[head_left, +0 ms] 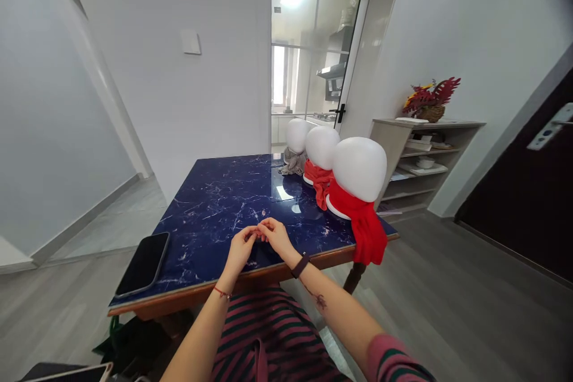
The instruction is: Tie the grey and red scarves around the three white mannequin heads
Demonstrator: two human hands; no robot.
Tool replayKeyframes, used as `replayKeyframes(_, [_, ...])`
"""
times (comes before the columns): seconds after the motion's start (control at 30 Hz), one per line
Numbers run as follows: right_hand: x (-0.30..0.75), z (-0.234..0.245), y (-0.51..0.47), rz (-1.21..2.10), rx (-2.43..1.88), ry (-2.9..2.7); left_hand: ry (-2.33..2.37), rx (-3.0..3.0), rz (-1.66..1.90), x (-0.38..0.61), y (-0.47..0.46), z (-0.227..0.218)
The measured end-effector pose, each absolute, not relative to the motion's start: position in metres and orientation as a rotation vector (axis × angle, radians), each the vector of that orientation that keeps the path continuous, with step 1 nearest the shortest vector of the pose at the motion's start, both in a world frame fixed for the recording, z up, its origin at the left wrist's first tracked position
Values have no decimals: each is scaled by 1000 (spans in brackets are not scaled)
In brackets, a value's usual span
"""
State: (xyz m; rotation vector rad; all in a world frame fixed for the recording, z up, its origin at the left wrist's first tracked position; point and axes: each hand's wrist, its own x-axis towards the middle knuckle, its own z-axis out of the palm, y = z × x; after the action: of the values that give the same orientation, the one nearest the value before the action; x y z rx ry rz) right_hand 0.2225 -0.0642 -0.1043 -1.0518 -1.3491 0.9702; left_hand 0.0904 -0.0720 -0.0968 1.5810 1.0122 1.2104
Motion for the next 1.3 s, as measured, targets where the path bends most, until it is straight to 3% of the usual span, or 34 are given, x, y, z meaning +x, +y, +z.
replayKeyframes(1.3, [217,-107,-63,866,-1065,-1504,802,1209,1316,79,-74,-94])
